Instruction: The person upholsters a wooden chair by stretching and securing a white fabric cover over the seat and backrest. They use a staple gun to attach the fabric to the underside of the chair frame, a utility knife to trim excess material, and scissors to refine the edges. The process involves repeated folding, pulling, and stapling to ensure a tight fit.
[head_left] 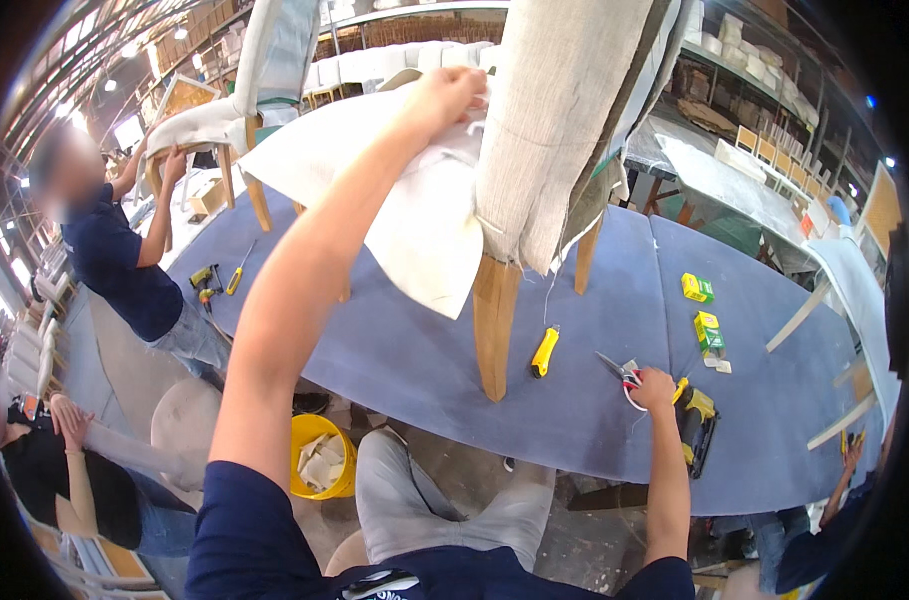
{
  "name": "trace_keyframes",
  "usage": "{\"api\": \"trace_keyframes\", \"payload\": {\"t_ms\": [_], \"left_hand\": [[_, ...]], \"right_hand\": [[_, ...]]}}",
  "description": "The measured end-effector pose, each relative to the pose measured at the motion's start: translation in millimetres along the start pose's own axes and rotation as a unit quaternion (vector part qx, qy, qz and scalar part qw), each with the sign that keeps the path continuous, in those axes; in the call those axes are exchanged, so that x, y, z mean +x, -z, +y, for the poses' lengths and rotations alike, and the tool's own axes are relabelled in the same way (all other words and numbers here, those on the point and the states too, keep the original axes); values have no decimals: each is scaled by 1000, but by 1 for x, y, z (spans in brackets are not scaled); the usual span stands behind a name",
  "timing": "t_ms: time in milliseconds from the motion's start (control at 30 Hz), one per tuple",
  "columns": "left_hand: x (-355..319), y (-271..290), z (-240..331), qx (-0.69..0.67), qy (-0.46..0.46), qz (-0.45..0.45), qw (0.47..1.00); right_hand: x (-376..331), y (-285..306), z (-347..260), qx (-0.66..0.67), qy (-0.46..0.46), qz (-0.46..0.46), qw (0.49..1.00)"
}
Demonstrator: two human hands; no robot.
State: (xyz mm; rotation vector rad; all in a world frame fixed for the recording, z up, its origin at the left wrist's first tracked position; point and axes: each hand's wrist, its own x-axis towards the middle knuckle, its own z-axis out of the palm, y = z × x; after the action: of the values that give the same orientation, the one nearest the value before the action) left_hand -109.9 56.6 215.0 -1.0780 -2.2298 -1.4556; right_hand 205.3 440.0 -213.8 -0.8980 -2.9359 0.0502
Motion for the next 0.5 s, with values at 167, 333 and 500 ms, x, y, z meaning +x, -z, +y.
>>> {"api": "trace_keyframes", "payload": {"t_ms": [167,333,500], "left_hand": [[-125,-5,23,215,-234,55,947],[-207,-9,-1,529,-283,58,798],[-196,17,-16,495,-388,57,775]], "right_hand": [[-35,13,13,256,-33,33,966],[-95,57,-109,741,-24,23,671],[-146,119,-234,814,114,8,569]]}}
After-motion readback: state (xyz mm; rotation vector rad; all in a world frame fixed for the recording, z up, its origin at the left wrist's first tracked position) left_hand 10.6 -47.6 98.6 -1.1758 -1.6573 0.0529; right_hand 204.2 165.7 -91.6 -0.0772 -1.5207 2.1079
